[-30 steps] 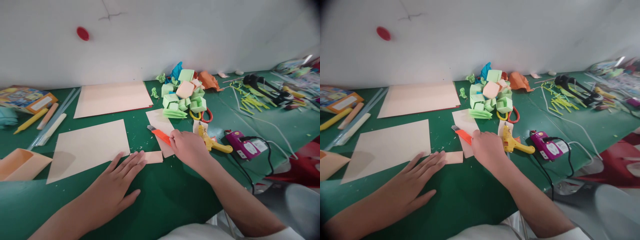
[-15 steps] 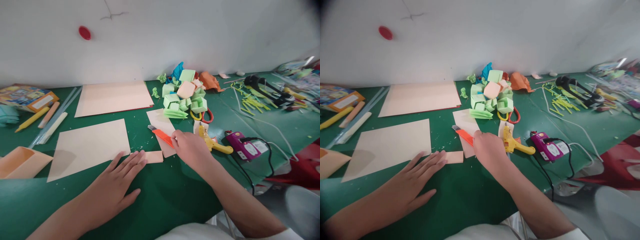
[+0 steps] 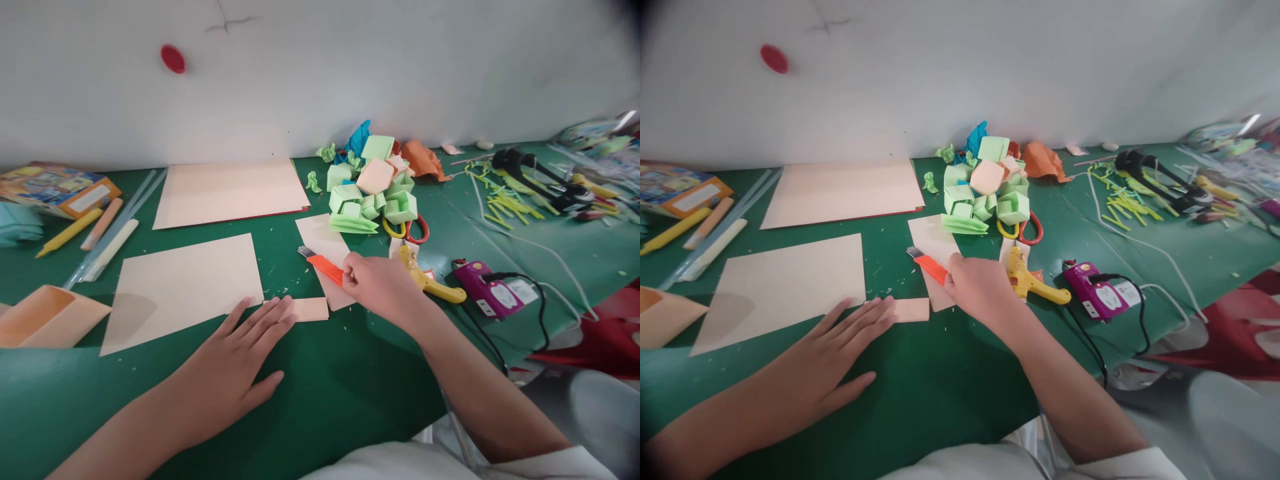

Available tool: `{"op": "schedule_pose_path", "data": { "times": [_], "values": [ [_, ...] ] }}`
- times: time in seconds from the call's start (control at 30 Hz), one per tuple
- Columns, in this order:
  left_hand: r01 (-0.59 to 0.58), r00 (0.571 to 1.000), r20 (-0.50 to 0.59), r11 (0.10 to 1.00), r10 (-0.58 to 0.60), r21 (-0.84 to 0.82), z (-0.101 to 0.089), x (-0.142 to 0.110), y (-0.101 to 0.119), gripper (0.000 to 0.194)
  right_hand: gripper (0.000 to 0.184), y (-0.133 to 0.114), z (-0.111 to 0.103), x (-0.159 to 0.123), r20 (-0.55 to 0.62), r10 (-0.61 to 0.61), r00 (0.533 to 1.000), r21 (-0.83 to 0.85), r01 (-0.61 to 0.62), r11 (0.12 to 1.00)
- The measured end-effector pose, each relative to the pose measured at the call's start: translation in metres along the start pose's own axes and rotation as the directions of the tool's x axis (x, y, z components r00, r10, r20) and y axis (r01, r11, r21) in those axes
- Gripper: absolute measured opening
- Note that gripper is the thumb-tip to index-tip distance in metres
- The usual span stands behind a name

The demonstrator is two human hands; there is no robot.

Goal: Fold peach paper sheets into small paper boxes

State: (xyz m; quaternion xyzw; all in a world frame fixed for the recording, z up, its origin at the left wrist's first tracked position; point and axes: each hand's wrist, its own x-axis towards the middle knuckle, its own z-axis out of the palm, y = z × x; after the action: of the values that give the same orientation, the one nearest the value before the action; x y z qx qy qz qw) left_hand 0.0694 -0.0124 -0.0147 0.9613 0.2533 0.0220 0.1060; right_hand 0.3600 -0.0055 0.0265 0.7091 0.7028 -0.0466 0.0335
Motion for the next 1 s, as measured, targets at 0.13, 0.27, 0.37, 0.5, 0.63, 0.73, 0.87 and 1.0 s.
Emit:
{"op": "schedule_pose_path", "data": {
  "times": [0.13, 0.27, 0.37, 0.5, 0.63, 0.73, 0.87, 1.0],
  "values": [
    [-0.002, 1.000, -0.006, 1.000, 0.002, 0.025, 0.000, 0.000, -0.001, 0.071, 0.004, -0.001, 0.003, -0.002, 0.019, 0.003, 1.000, 0.041, -0.004, 0.999],
    [-0.008, 1.000, -0.012, 1.000, 0.009, 0.030, 0.000, 0.001, -0.001, 0.071, 0.005, -0.001, 0.005, -0.004, 0.001, -0.044, 0.999, 0.057, 0.044, 0.997],
    [-0.006, 1.000, -0.011, 1.000, 0.006, 0.014, 0.000, 0.001, 0.000, 0.070, 0.005, 0.001, 0.006, -0.006, 0.014, -0.043, 0.999, 0.099, 0.041, 0.994],
    [-0.008, 1.000, -0.012, 1.000, 0.008, 0.026, 0.000, 0.000, -0.001, 0.070, 0.004, 0.004, 0.005, -0.008, 0.038, -0.025, 0.999, 0.207, 0.017, 0.978],
    [-0.018, 1.000, -0.016, 0.998, 0.019, 0.053, 0.000, 0.000, -0.001, 0.072, 0.003, 0.005, 0.006, -0.010, 0.047, -0.003, 0.999, 0.224, -0.008, 0.974],
    [-0.024, 1.000, -0.014, 0.997, 0.025, 0.069, 0.000, 0.001, 0.000, 0.073, 0.003, 0.004, 0.006, -0.011, 0.038, 0.003, 0.999, 0.201, -0.011, 0.980],
    [-0.028, 0.999, -0.021, 0.997, 0.030, 0.077, 0.001, 0.002, -0.001, 0.073, 0.003, 0.004, 0.010, -0.011, 0.019, -0.004, 1.000, 0.167, 0.000, 0.986],
    [-0.030, 0.999, -0.009, 0.996, 0.031, 0.086, -0.001, 0.002, -0.003, 0.074, 0.005, 0.003, 0.013, -0.011, -0.008, -0.011, 1.000, 0.133, 0.012, 0.991]
  ]
}}
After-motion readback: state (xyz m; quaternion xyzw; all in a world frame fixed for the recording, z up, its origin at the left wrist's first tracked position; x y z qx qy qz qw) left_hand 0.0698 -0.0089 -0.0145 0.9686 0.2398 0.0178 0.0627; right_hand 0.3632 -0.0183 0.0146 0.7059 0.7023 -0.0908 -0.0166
